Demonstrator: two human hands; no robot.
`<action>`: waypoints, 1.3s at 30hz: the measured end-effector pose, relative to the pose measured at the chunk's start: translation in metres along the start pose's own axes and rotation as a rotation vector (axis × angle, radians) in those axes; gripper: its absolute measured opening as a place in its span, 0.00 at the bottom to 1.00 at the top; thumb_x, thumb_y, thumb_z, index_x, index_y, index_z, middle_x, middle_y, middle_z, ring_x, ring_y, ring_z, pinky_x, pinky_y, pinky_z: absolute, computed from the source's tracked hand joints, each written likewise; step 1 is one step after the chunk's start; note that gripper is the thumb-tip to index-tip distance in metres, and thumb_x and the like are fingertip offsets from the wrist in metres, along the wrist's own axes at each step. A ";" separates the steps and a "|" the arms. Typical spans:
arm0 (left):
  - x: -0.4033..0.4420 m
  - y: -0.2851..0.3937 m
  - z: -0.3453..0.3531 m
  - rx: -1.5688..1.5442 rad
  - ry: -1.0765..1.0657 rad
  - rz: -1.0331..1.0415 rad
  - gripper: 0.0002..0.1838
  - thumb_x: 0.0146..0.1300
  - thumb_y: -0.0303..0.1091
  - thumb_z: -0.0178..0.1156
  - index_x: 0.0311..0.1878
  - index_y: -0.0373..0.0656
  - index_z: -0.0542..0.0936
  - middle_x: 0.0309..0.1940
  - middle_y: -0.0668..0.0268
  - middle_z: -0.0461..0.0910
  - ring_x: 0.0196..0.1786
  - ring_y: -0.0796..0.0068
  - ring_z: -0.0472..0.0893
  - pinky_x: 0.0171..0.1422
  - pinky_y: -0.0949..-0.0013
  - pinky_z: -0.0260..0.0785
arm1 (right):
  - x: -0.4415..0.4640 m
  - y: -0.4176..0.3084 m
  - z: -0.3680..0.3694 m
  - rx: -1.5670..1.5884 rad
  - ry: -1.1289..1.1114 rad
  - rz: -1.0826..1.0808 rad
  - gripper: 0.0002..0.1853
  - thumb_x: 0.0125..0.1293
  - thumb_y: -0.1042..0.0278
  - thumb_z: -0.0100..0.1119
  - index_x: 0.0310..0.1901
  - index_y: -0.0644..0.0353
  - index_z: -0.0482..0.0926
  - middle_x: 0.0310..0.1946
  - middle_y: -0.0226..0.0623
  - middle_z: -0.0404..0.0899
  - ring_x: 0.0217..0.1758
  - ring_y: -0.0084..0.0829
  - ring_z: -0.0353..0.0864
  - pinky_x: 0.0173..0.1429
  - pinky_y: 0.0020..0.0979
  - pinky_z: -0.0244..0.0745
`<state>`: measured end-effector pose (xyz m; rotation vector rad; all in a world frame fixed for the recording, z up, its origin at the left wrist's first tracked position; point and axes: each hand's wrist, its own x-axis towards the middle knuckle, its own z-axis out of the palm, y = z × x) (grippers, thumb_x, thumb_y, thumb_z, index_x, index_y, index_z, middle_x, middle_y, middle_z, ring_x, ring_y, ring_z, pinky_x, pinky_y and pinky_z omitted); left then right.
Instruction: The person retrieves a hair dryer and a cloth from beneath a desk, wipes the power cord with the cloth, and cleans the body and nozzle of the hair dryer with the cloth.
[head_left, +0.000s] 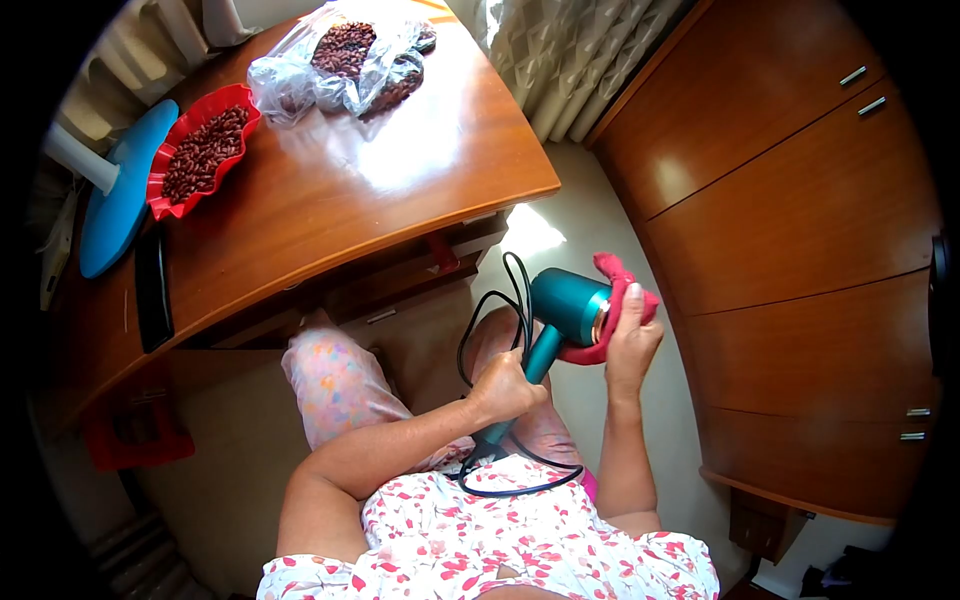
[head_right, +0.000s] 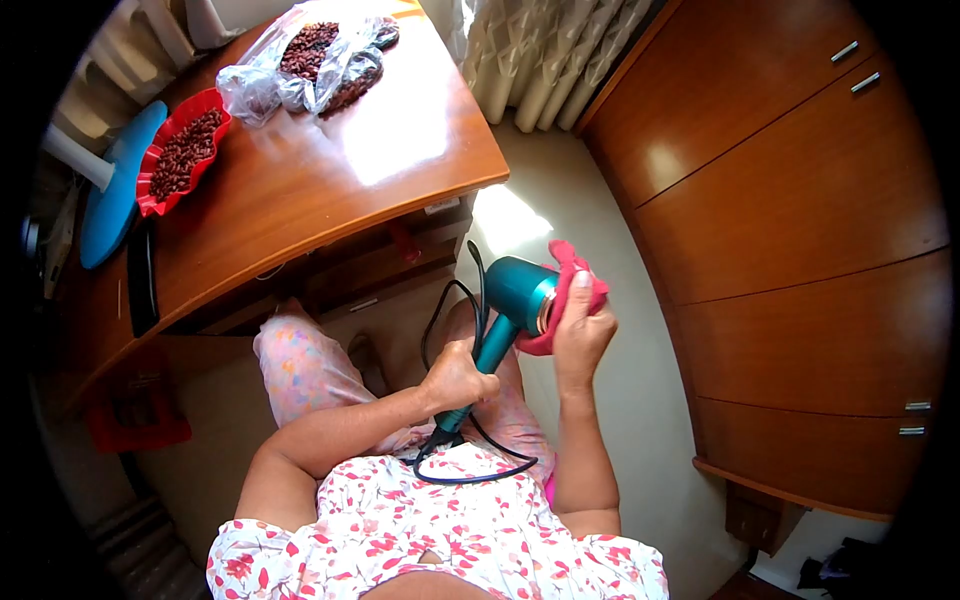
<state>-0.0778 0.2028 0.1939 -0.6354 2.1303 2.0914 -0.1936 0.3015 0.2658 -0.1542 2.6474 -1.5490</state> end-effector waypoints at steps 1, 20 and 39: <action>-0.002 0.005 -0.001 0.002 0.016 -0.024 0.11 0.38 0.30 0.60 0.24 0.32 0.73 0.15 0.51 0.73 0.21 0.62 0.77 0.29 0.61 0.69 | -0.005 0.001 0.009 0.027 0.075 -0.144 0.20 0.68 0.54 0.46 0.44 0.65 0.77 0.35 0.42 0.78 0.38 0.32 0.78 0.45 0.31 0.73; 0.000 0.003 -0.003 0.243 0.101 0.026 0.13 0.37 0.32 0.61 0.25 0.33 0.73 0.17 0.51 0.75 0.23 0.60 0.78 0.33 0.61 0.71 | 0.002 0.021 0.020 0.018 0.130 -0.394 0.12 0.62 0.65 0.56 0.43 0.62 0.78 0.40 0.50 0.78 0.44 0.42 0.78 0.50 0.37 0.71; -0.001 -0.007 0.002 0.105 -0.012 0.027 0.12 0.39 0.28 0.59 0.27 0.32 0.72 0.16 0.55 0.73 0.21 0.65 0.76 0.28 0.64 0.69 | 0.039 0.032 -0.009 0.962 -0.342 0.350 0.18 0.64 0.61 0.51 0.47 0.69 0.73 0.44 0.46 0.78 0.46 0.36 0.78 0.55 0.35 0.72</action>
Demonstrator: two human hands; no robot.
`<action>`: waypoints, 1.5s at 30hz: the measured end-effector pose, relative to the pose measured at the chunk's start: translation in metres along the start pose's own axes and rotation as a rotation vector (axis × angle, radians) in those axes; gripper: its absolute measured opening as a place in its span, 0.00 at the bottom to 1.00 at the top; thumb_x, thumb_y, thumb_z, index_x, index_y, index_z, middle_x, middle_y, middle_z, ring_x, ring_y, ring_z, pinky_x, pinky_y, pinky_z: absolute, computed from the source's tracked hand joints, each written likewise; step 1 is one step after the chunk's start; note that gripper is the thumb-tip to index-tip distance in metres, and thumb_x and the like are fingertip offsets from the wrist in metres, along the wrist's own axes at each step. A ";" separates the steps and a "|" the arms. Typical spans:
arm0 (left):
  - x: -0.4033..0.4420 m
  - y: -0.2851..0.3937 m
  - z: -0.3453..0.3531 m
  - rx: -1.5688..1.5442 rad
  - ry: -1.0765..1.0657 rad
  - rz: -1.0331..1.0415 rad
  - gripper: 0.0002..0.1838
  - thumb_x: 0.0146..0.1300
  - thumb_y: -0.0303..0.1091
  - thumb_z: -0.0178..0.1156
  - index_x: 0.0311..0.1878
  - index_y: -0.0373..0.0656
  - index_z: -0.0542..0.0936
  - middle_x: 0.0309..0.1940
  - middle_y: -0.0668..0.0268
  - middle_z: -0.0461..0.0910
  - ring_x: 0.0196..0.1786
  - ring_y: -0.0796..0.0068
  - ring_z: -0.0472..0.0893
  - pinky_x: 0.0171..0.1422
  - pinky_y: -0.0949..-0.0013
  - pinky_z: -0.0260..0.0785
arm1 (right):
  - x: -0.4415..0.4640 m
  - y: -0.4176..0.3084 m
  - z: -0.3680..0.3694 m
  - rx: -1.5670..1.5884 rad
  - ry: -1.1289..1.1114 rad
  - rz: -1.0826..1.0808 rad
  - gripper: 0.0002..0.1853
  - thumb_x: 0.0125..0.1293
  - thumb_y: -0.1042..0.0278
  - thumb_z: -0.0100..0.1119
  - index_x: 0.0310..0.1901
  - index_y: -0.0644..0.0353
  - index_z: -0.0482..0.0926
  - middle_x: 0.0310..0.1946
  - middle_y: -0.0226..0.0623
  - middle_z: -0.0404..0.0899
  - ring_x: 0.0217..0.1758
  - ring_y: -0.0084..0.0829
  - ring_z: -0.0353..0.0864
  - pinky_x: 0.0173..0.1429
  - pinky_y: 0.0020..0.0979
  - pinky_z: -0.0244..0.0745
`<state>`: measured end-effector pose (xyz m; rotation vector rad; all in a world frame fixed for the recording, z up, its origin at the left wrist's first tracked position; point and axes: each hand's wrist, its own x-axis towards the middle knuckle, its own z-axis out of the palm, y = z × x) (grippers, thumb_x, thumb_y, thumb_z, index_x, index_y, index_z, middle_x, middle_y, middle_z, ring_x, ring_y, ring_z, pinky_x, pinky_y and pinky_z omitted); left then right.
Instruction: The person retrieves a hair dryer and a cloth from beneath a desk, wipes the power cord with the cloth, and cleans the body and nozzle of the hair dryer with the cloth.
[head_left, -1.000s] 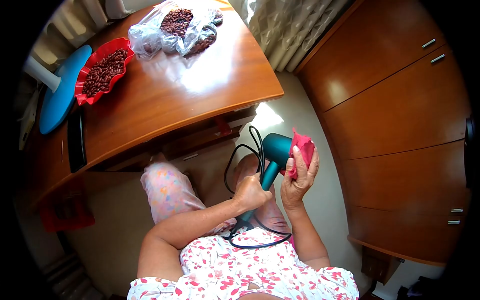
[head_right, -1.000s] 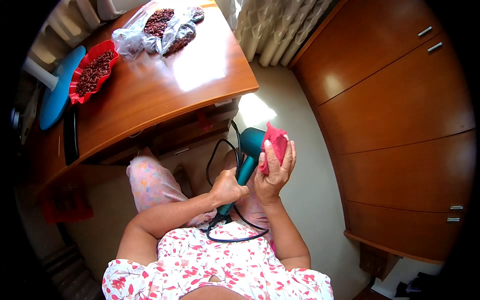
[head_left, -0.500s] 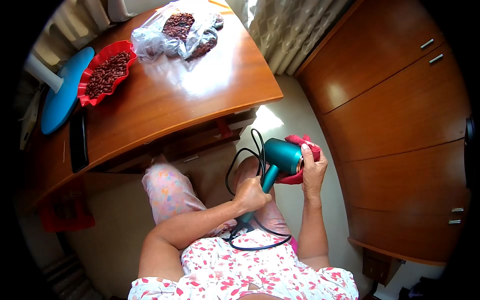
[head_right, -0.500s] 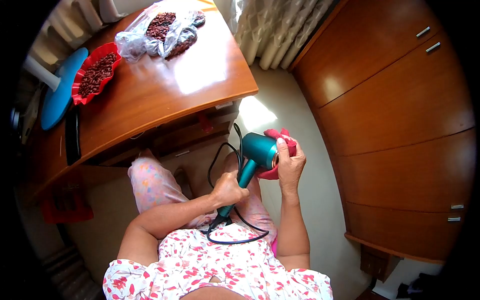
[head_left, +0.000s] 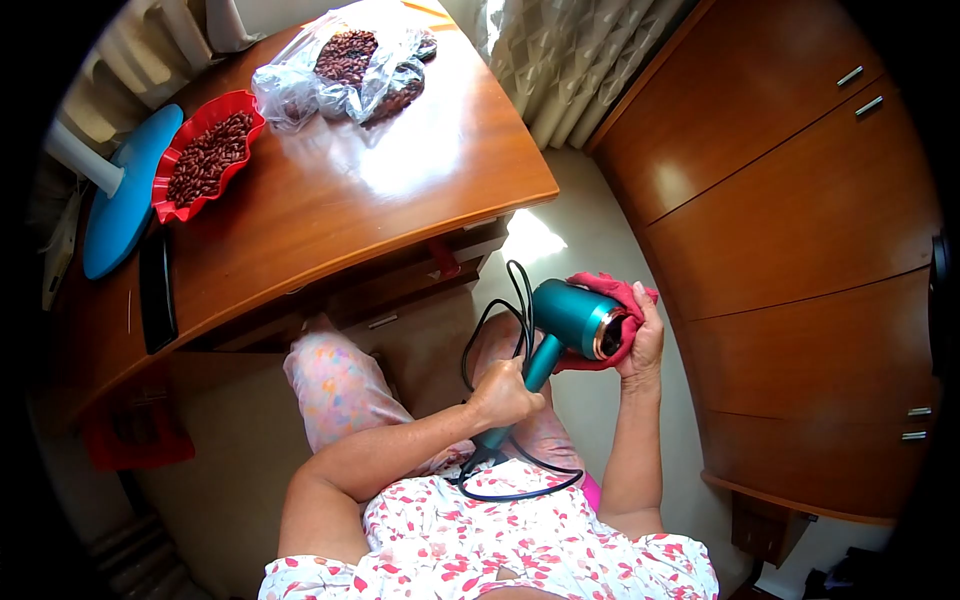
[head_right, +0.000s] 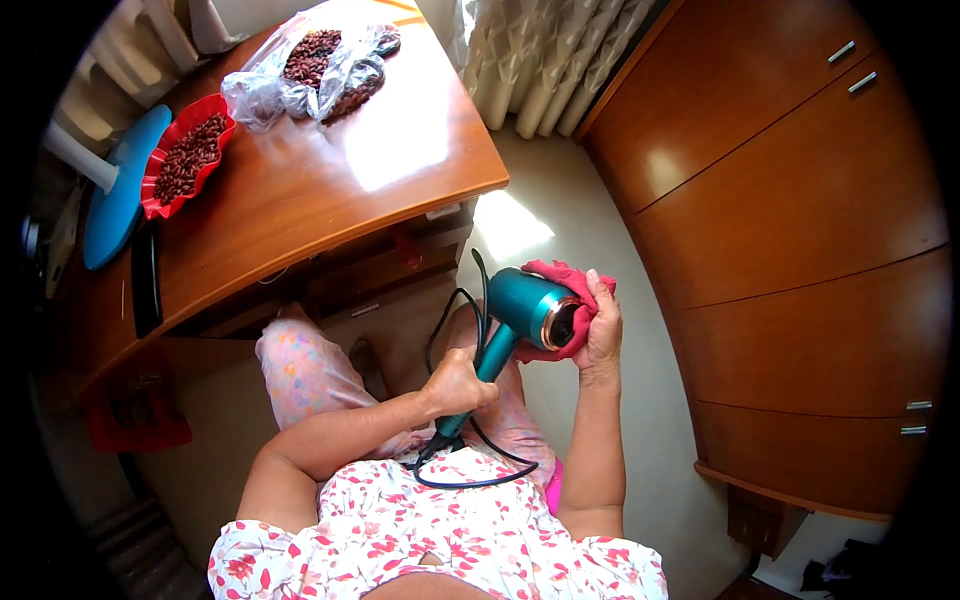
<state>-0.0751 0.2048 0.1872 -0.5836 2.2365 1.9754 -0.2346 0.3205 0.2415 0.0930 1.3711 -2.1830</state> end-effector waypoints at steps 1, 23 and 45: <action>-0.001 0.003 -0.001 -0.026 -0.019 -0.010 0.13 0.39 0.31 0.59 0.28 0.31 0.73 0.18 0.48 0.74 0.24 0.56 0.77 0.32 0.60 0.69 | 0.000 0.000 -0.001 0.085 -0.032 0.055 0.19 0.65 0.60 0.50 0.48 0.69 0.72 0.46 0.47 0.77 0.48 0.38 0.77 0.58 0.37 0.70; -0.009 0.019 -0.006 0.160 -0.171 0.077 0.16 0.38 0.33 0.63 0.30 0.32 0.73 0.16 0.55 0.72 0.22 0.64 0.76 0.31 0.62 0.68 | -0.012 -0.029 0.002 -0.172 -0.413 0.104 0.27 0.59 0.52 0.51 0.45 0.73 0.76 0.45 0.57 0.76 0.51 0.46 0.76 0.62 0.43 0.66; -0.015 -0.006 0.007 0.302 -0.121 0.251 0.22 0.36 0.36 0.63 0.34 0.31 0.73 0.17 0.46 0.73 0.26 0.45 0.77 0.32 0.53 0.69 | -0.005 -0.022 -0.006 -0.417 -0.435 0.308 0.27 0.53 0.53 0.59 0.49 0.68 0.74 0.49 0.49 0.74 0.44 0.39 0.79 0.48 0.37 0.78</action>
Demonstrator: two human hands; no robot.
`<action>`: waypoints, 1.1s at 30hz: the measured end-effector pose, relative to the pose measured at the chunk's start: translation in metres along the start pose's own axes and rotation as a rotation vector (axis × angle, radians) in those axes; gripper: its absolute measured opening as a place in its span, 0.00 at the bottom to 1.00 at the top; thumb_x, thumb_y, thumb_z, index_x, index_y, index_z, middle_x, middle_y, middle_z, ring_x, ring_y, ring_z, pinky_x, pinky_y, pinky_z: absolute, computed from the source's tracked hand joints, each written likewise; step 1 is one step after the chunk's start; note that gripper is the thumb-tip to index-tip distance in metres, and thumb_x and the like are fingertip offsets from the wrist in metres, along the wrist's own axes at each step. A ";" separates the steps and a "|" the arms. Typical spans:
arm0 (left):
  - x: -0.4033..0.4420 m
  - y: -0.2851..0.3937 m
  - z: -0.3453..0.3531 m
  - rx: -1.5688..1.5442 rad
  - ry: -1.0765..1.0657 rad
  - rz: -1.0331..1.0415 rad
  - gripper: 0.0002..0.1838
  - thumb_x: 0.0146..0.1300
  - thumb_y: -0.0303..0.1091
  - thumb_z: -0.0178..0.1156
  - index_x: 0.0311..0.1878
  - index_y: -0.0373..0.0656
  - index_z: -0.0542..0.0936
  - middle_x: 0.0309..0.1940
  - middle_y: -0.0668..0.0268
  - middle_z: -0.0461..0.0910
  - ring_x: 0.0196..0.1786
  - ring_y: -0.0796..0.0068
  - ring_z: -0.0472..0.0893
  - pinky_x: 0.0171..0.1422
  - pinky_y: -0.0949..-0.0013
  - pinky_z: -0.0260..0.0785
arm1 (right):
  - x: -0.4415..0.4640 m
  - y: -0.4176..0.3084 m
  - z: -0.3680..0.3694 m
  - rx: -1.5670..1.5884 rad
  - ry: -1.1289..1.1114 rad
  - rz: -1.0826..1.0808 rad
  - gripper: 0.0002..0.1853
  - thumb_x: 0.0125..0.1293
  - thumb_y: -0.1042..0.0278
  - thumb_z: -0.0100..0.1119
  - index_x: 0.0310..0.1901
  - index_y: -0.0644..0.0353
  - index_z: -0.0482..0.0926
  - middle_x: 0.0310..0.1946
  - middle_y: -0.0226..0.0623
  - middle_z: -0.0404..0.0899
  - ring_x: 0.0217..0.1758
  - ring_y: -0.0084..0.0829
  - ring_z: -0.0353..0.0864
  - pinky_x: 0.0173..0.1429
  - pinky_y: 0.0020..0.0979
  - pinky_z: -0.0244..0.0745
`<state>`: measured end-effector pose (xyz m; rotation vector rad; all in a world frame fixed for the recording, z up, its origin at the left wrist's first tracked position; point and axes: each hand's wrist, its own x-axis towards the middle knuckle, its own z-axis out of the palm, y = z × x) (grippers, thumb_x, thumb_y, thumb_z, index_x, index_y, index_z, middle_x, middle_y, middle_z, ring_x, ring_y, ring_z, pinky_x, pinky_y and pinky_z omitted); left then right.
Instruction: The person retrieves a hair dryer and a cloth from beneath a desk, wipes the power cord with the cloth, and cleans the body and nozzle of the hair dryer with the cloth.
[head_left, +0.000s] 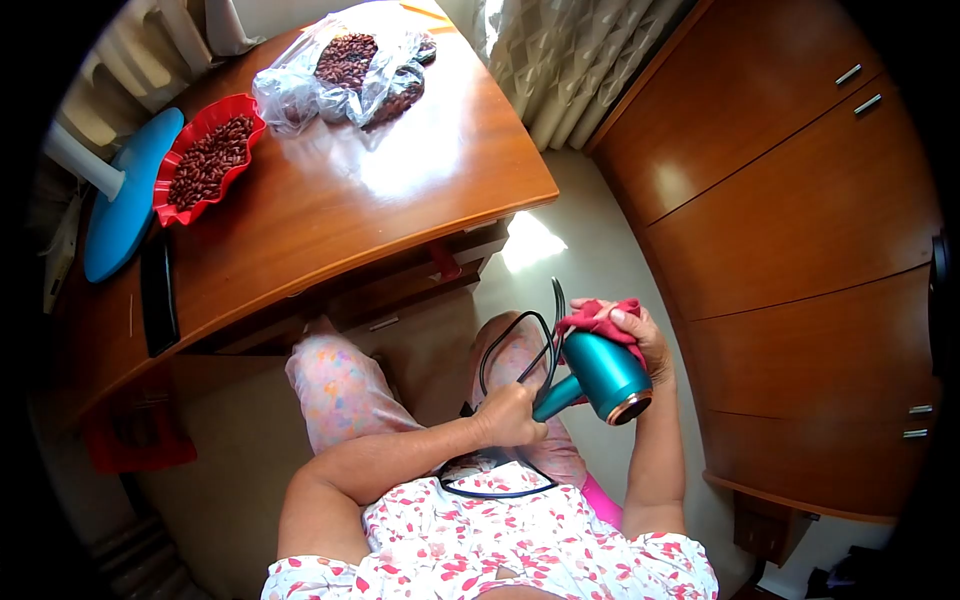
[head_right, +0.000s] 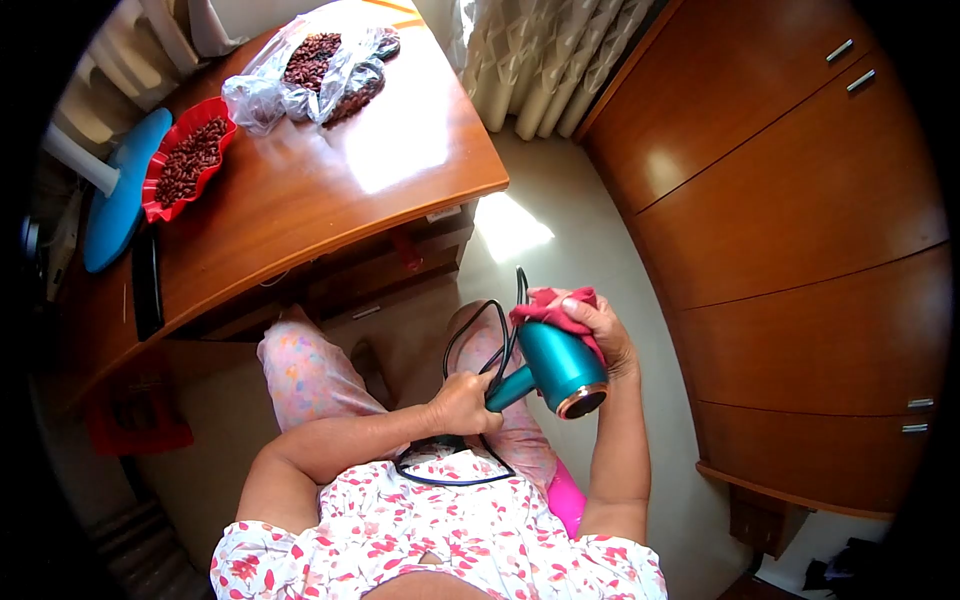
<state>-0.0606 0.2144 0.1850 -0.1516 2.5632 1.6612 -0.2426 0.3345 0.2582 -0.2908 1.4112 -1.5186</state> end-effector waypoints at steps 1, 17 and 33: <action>0.002 0.001 -0.002 -0.038 -0.017 -0.057 0.22 0.36 0.36 0.64 0.35 0.32 0.73 0.18 0.46 0.73 0.27 0.46 0.77 0.34 0.54 0.70 | 0.001 0.008 -0.001 0.185 0.055 -0.049 0.24 0.56 0.53 0.57 0.46 0.67 0.76 0.48 0.48 0.75 0.46 0.40 0.77 0.48 0.38 0.78; 0.017 0.015 -0.027 -0.023 0.072 -0.214 0.18 0.41 0.36 0.60 0.34 0.33 0.72 0.26 0.42 0.77 0.34 0.43 0.78 0.43 0.50 0.69 | 0.011 0.056 0.056 0.469 0.264 -0.423 0.29 0.65 0.44 0.44 0.58 0.59 0.62 0.51 0.45 0.70 0.52 0.43 0.73 0.58 0.46 0.71; 0.023 0.019 -0.033 -0.010 0.193 -0.279 0.17 0.43 0.36 0.60 0.32 0.30 0.74 0.24 0.41 0.77 0.32 0.44 0.79 0.41 0.52 0.72 | 0.003 0.081 0.091 0.522 0.072 -0.499 0.40 0.50 0.49 0.69 0.59 0.56 0.59 0.54 0.36 0.69 0.58 0.31 0.69 0.63 0.37 0.66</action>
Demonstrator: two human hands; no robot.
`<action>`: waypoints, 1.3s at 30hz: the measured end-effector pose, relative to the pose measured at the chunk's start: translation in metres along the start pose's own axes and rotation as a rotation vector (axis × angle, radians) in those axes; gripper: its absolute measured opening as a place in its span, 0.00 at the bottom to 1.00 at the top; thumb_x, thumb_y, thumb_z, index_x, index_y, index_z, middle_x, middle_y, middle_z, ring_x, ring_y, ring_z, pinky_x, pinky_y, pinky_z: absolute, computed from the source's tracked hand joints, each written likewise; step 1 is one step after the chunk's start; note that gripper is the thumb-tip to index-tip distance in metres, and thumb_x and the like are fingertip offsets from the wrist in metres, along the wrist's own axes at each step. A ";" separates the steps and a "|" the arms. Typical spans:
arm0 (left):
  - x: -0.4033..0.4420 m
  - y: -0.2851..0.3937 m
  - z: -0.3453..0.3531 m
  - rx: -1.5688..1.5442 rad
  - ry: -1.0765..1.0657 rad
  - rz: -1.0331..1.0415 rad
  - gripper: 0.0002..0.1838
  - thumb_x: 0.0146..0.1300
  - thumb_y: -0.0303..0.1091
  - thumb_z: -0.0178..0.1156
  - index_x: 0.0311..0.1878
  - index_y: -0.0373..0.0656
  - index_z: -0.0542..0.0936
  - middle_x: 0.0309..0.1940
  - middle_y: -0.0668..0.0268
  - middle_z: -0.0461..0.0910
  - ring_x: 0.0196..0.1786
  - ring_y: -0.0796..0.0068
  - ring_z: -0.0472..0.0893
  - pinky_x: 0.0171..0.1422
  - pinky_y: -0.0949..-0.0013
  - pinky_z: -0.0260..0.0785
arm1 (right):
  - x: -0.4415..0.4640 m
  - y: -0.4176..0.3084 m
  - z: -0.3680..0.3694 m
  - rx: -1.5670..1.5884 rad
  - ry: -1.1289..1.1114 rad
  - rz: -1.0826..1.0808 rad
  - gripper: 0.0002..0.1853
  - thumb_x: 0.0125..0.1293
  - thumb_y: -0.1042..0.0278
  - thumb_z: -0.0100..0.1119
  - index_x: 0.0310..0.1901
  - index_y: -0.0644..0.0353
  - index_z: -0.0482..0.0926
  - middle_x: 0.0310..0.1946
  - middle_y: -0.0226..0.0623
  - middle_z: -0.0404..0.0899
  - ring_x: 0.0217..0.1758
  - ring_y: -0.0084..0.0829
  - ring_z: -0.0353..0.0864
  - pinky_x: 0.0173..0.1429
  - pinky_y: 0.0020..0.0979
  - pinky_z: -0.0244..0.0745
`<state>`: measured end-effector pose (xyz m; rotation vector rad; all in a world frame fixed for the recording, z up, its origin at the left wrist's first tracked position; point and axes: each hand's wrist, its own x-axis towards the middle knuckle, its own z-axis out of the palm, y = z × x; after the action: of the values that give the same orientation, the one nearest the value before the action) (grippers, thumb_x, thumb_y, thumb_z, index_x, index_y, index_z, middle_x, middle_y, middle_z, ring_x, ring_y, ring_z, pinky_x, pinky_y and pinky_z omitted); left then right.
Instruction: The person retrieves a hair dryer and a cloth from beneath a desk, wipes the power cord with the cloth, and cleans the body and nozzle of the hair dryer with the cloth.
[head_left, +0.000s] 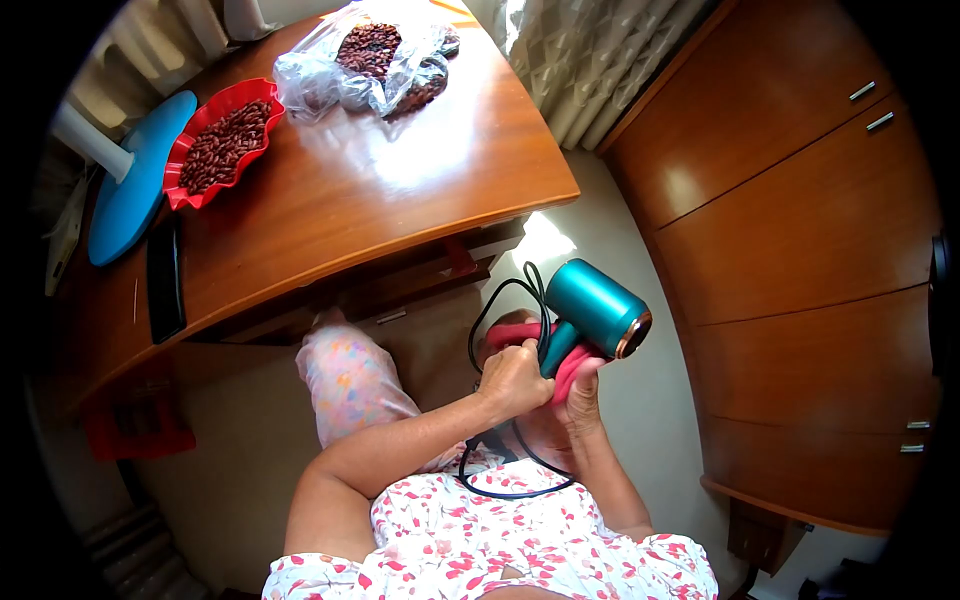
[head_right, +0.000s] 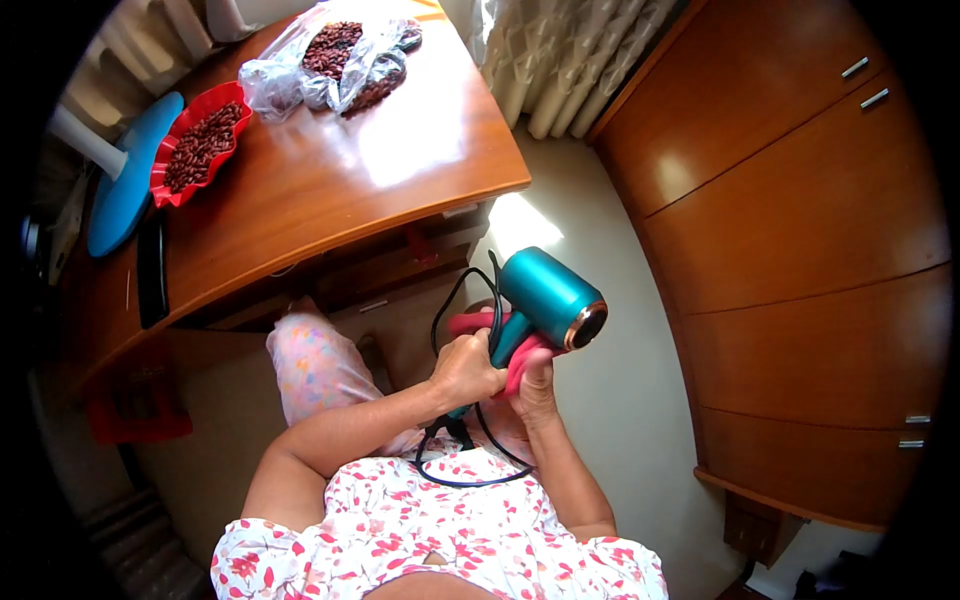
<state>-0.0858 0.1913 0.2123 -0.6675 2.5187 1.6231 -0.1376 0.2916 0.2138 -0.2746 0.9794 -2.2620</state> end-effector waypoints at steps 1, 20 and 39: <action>0.000 -0.001 0.001 0.045 0.004 0.025 0.18 0.43 0.37 0.61 0.32 0.29 0.74 0.23 0.43 0.77 0.31 0.47 0.80 0.39 0.55 0.72 | 0.001 0.002 -0.001 0.001 -0.001 0.003 0.40 0.50 0.49 0.69 0.59 0.56 0.59 0.54 0.36 0.69 0.58 0.31 0.69 0.63 0.37 0.66; 0.018 -0.012 0.001 -0.538 -0.436 0.105 0.15 0.39 0.27 0.59 0.35 0.37 0.73 0.22 0.68 0.72 0.25 0.78 0.75 0.30 0.74 0.69 | 0.017 -0.012 -0.026 0.161 0.162 0.228 0.30 0.50 0.73 0.63 0.56 0.65 0.63 0.44 0.53 0.76 0.50 0.44 0.77 0.61 0.43 0.70; 0.012 -0.013 0.003 -0.533 -0.173 0.115 0.13 0.38 0.28 0.58 0.31 0.36 0.73 0.21 0.67 0.71 0.22 0.78 0.73 0.28 0.72 0.70 | 0.014 -0.021 -0.023 -0.459 0.480 -0.293 0.28 0.62 0.71 0.59 0.61 0.60 0.59 0.52 0.35 0.67 0.53 0.29 0.68 0.61 0.30 0.62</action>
<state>-0.0921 0.1862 0.1967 -0.3922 2.0419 2.3092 -0.1679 0.3069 0.2112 -0.0655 1.8194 -2.3899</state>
